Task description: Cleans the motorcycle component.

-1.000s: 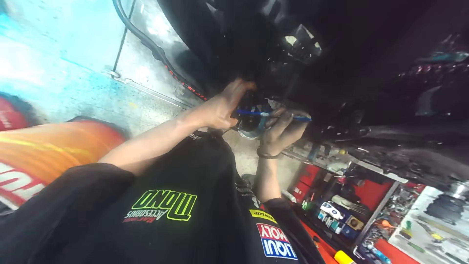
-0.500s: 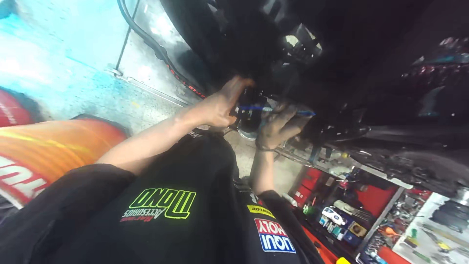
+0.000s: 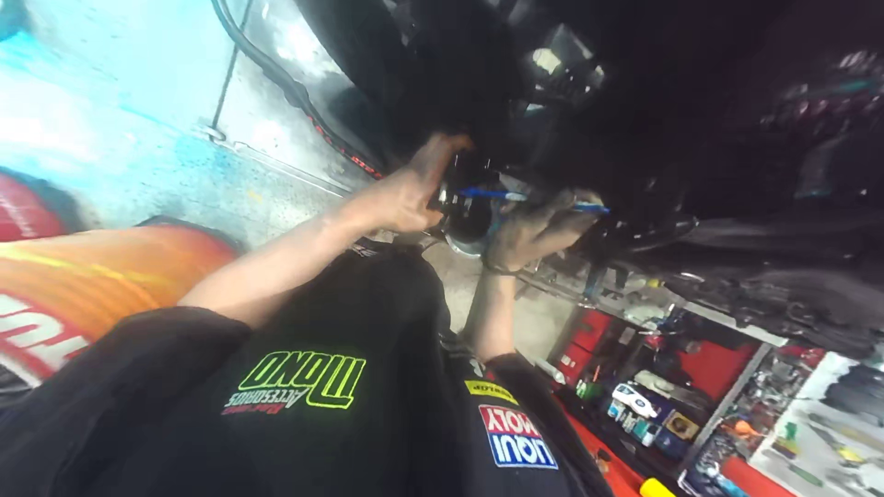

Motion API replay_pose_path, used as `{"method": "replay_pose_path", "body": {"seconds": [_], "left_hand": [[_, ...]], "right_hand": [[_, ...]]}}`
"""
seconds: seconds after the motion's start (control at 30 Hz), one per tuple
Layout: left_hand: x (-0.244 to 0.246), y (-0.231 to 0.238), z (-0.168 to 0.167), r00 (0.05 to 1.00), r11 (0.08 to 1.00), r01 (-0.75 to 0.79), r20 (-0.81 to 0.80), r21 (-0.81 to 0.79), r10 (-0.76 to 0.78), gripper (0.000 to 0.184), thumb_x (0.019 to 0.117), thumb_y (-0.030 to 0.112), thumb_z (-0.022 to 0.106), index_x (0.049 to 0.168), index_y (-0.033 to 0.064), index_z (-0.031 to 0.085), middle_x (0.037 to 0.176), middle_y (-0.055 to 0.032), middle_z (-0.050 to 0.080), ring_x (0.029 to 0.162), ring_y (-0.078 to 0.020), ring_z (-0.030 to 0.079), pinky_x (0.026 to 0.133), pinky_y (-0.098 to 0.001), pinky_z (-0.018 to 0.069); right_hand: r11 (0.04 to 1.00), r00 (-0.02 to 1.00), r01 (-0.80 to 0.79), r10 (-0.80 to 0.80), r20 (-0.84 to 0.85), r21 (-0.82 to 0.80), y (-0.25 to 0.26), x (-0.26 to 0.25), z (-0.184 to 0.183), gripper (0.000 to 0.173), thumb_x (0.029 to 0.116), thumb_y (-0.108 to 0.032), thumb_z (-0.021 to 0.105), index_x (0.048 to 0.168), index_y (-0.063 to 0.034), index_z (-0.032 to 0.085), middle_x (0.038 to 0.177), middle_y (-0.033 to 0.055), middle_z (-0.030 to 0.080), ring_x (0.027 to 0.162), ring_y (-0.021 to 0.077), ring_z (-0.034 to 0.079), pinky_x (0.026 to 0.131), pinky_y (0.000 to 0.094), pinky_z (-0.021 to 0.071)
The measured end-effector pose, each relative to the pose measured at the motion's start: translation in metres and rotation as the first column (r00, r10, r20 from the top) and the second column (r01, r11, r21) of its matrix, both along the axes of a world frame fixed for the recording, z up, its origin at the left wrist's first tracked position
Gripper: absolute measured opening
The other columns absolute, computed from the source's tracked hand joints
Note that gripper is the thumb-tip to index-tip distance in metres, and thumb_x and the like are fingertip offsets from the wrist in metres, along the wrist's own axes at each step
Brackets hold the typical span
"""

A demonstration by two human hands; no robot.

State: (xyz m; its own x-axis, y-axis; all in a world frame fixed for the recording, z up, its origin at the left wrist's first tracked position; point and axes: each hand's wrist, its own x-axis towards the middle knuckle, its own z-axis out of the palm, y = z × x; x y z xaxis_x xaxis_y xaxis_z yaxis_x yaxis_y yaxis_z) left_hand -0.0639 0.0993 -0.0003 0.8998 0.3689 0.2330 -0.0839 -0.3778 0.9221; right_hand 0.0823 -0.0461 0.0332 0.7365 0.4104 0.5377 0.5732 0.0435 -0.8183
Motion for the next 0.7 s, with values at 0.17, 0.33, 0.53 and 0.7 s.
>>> {"method": "replay_pose_path", "body": {"seconds": [0.17,0.33,0.53,0.7], "left_hand": [[0.004,0.003,0.006,0.997,0.996,0.011,-0.072,-0.093,-0.017,0.1,0.0755,0.005,0.081,0.156,0.0097,0.023,0.148,-0.0126,0.05,0.126,-0.014,0.06,0.105,-0.0355,0.0539],[0.002,0.009,0.007,0.989,0.981,0.094,-0.094,-0.169,-0.111,0.104,0.0736,0.009,0.083,0.156,0.0058,0.018,0.134,-0.0133,0.06,0.116,-0.0129,0.066,0.097,-0.0341,0.0583],[0.0,0.012,0.005,0.962,0.973,0.086,-0.237,-0.212,-0.137,0.117,0.0698,0.019,0.089,0.157,0.0106,0.012,0.133,-0.0105,0.061,0.115,-0.0115,0.066,0.095,-0.0348,0.0603],[0.0,0.018,0.008,0.933,0.958,0.097,-0.31,-0.269,-0.182,0.12,0.0685,0.018,0.091,0.158,0.0101,0.012,0.135,-0.0063,0.062,0.117,-0.0064,0.065,0.099,-0.0295,0.0578]], "right_hand": [[0.969,0.993,-0.088,0.103,-0.051,0.23,-0.036,-0.02,0.027,0.007,0.1089,-0.01,0.041,0.111,-0.0054,0.045,0.077,0.0054,0.06,0.055,0.0169,0.06,0.05,0.0346,0.0594],[0.902,0.947,-0.304,0.32,-0.001,0.305,-0.039,-0.061,0.005,0.005,0.1043,-0.017,0.059,0.108,-0.0176,0.061,0.092,0.0045,0.069,0.066,0.0194,0.069,0.06,0.0381,0.0655],[0.918,0.935,-0.084,0.207,-0.287,0.388,-0.054,-0.072,-0.04,0.011,0.1095,-0.018,0.046,0.108,-0.0108,0.055,0.09,0.0101,0.069,0.067,0.024,0.07,0.059,0.039,0.0632],[0.883,0.901,-0.01,0.212,-0.38,0.47,-0.051,-0.092,-0.053,0.012,0.1097,-0.022,0.048,0.111,-0.014,0.057,0.091,0.009,0.069,0.069,0.0243,0.07,0.061,0.0405,0.0639]]}}
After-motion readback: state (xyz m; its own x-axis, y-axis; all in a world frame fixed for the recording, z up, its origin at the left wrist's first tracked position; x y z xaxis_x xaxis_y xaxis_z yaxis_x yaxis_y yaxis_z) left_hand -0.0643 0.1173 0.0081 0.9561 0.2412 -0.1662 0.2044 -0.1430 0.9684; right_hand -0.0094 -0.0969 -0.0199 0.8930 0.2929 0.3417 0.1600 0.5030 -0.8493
